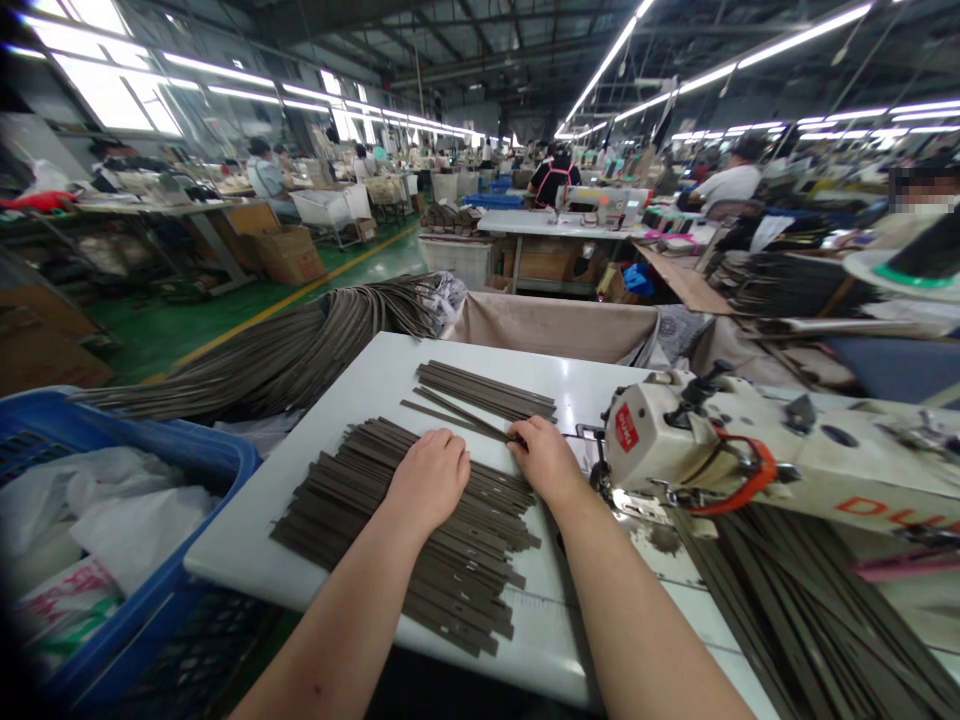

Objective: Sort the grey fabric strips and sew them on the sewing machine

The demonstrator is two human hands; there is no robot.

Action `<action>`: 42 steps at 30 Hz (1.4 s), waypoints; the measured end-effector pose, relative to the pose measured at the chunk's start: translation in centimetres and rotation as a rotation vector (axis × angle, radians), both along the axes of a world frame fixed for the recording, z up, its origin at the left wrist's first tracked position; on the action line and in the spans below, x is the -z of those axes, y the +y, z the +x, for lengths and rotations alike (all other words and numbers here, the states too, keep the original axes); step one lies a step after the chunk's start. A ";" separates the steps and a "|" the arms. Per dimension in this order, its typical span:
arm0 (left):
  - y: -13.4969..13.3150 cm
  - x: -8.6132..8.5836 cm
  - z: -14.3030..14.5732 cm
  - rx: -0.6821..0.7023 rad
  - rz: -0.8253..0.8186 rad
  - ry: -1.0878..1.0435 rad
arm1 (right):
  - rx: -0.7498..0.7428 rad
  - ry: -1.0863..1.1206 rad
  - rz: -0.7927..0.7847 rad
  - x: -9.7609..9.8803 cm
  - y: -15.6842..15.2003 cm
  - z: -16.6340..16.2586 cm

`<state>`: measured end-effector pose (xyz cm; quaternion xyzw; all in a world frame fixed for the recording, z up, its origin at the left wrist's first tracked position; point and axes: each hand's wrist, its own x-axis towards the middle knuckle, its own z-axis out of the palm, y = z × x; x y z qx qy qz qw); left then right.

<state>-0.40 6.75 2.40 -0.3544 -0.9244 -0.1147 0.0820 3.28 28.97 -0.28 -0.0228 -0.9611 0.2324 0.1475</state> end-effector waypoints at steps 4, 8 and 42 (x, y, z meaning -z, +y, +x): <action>0.0 0.1 0.0 -0.003 0.000 -0.016 | -0.010 0.014 0.070 0.2 0.0 -0.1; 0.0 -0.1 0.1 -0.026 0.037 -0.026 | 0.019 0.042 0.102 0.2 -0.1 -0.3; 0.0 -0.1 0.1 0.008 -0.016 0.031 | 0.081 0.105 0.017 1.5 0.5 -1.0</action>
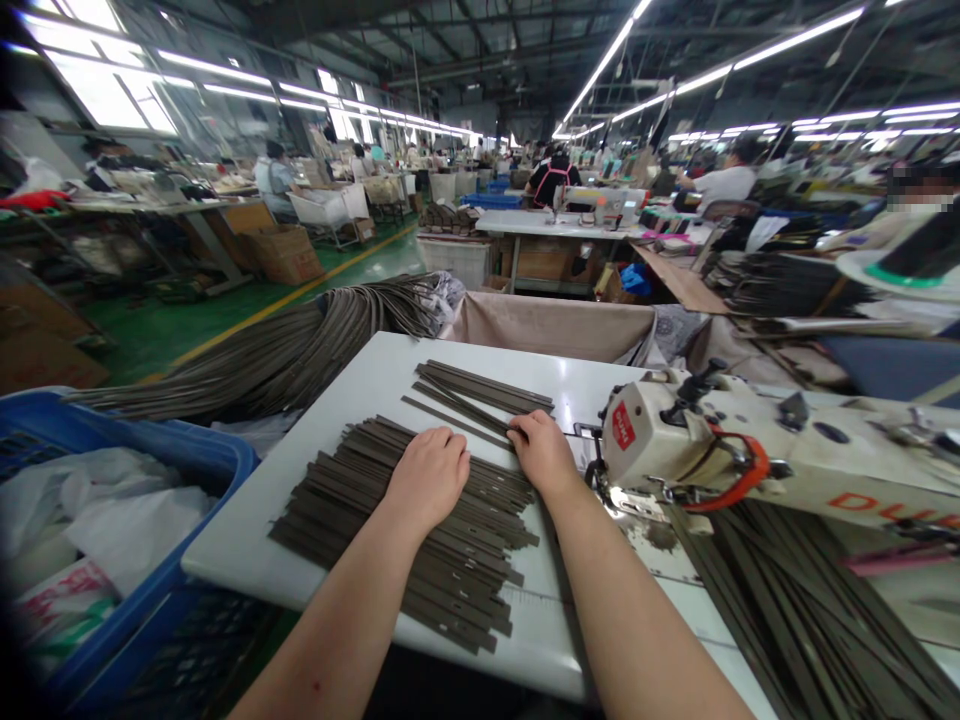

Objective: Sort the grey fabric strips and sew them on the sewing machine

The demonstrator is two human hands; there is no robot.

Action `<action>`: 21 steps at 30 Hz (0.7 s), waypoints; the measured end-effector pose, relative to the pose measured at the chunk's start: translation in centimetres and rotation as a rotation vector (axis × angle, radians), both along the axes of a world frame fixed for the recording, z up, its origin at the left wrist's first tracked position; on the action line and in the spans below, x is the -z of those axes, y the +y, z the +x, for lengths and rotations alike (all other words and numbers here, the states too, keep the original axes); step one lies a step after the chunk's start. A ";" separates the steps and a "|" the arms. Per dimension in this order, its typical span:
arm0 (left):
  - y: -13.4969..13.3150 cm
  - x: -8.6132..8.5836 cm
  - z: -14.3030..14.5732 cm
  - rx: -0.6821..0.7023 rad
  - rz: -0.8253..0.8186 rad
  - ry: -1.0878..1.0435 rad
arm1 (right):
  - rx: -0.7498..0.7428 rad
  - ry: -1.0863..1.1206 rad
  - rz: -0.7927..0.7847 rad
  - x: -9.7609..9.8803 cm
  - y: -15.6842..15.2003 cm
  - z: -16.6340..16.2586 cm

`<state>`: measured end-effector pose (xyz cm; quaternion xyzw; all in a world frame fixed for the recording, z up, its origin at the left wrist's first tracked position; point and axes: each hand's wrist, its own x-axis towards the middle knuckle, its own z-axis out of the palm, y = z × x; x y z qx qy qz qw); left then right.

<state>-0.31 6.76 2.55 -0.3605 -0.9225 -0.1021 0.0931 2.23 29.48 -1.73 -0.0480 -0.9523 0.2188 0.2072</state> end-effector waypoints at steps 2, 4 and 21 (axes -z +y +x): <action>0.0 -0.1 0.0 0.001 -0.001 -0.003 | 0.009 0.021 -0.016 0.0 0.1 0.0; 0.0 -0.1 0.0 0.002 -0.003 -0.003 | 0.011 0.039 -0.023 -0.2 0.1 0.1; 0.1 0.0 0.0 -0.004 -0.003 -0.010 | 0.012 -0.098 0.215 -1.2 -0.7 0.3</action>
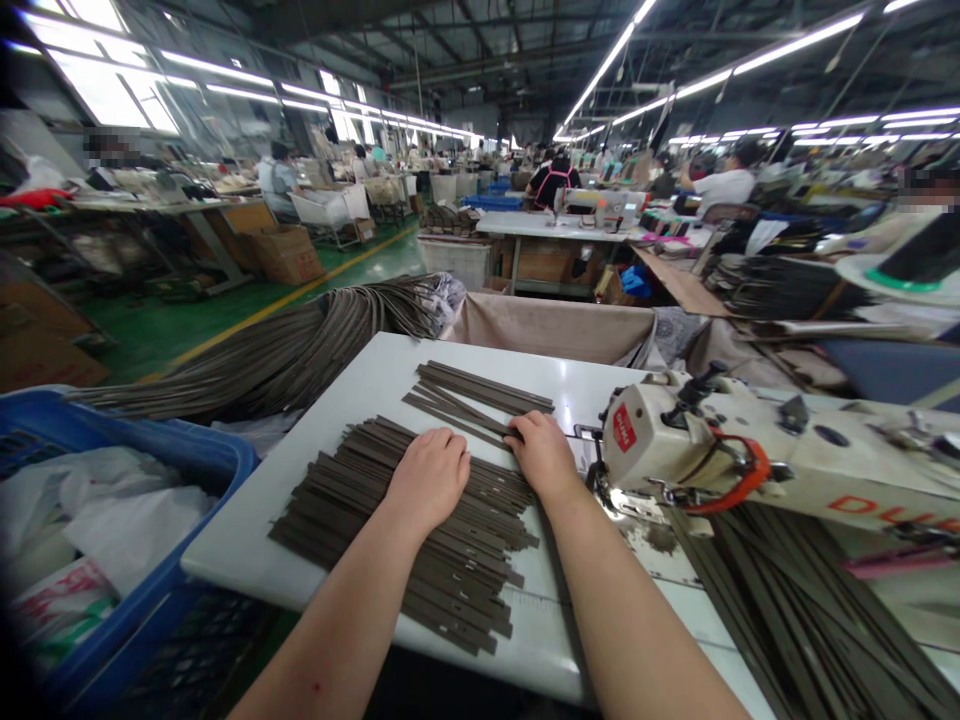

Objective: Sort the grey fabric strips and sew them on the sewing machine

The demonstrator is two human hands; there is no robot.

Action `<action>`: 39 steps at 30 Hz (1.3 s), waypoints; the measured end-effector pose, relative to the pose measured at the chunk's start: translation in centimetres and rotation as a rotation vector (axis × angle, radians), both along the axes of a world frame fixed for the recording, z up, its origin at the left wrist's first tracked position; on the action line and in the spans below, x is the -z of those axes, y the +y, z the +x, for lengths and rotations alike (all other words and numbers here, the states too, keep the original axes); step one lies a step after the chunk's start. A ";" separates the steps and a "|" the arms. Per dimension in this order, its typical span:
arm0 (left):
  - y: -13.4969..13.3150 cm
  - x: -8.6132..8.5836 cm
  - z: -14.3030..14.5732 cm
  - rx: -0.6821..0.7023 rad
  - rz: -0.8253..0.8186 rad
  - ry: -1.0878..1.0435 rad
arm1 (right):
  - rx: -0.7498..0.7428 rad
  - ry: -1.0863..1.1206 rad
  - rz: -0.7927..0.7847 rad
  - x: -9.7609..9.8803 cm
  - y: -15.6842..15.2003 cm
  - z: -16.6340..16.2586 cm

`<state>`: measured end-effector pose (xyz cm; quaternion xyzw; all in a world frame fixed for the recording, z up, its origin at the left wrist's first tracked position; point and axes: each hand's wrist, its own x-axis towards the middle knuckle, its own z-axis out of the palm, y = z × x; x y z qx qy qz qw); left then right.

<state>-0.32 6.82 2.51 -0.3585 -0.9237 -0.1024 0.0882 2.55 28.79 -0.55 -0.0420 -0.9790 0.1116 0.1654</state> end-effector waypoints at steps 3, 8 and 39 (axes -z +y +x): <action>0.0 0.0 0.0 0.000 0.007 0.001 | -0.005 -0.027 0.061 -0.5 -0.6 -0.1; -0.1 -0.1 0.1 0.005 0.005 0.006 | 0.020 -0.054 0.153 -1.0 -1.6 -0.2; 0.0 0.0 0.1 -0.021 0.150 0.104 | -0.110 0.184 -0.296 -1.8 0.1 0.0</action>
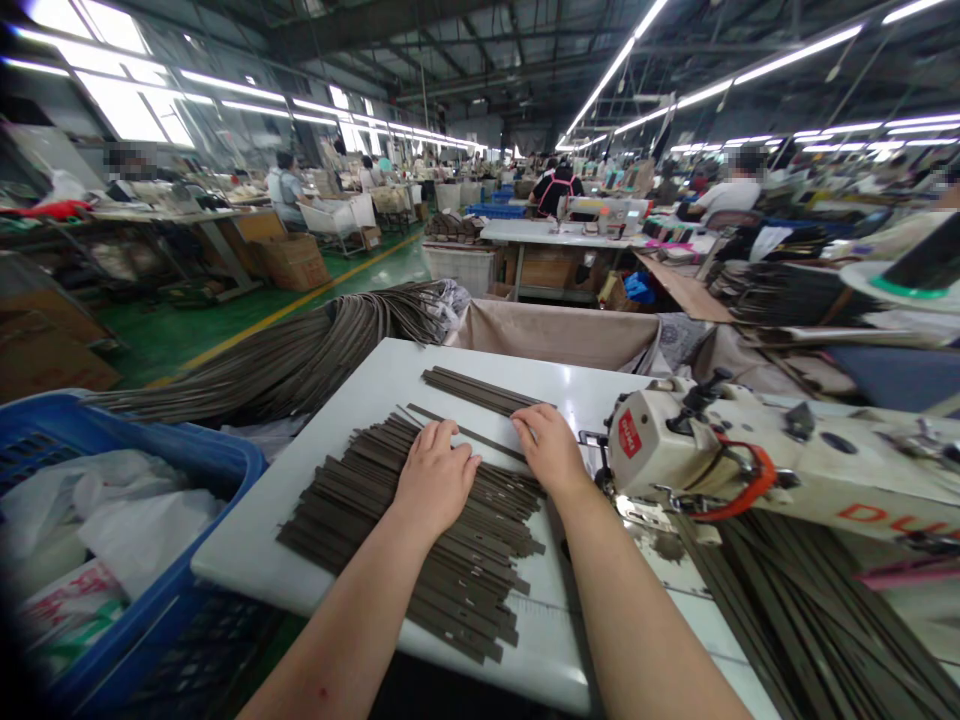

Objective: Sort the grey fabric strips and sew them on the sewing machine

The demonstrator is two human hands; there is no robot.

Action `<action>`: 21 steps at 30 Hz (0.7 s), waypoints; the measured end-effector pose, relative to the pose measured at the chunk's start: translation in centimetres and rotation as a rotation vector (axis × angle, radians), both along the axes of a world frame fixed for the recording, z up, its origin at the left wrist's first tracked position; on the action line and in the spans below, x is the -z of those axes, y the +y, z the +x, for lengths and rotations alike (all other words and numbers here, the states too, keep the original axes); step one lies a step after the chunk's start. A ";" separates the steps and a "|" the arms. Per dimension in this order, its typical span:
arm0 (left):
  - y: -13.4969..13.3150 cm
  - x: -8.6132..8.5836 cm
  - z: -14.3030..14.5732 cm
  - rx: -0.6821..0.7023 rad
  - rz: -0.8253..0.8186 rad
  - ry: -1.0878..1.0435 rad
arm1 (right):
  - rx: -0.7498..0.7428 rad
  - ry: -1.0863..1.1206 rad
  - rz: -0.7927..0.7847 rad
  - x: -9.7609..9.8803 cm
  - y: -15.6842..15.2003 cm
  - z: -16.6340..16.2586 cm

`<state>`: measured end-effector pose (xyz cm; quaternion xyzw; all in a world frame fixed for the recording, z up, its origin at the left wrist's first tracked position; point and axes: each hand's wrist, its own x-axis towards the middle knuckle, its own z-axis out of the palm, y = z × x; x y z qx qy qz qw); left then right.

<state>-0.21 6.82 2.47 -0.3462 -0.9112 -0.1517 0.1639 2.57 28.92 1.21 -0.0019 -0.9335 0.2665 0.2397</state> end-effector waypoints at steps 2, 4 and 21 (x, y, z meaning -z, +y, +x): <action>0.0 0.3 -0.1 0.030 -0.014 0.012 | 0.164 -0.009 0.145 0.8 0.9 -0.8; 0.1 0.6 -0.2 0.043 -0.045 -0.015 | 0.203 -0.074 0.249 1.5 1.4 -1.2; 0.1 0.6 -0.4 0.042 -0.073 -0.045 | 0.185 -0.021 0.160 2.6 1.4 -0.6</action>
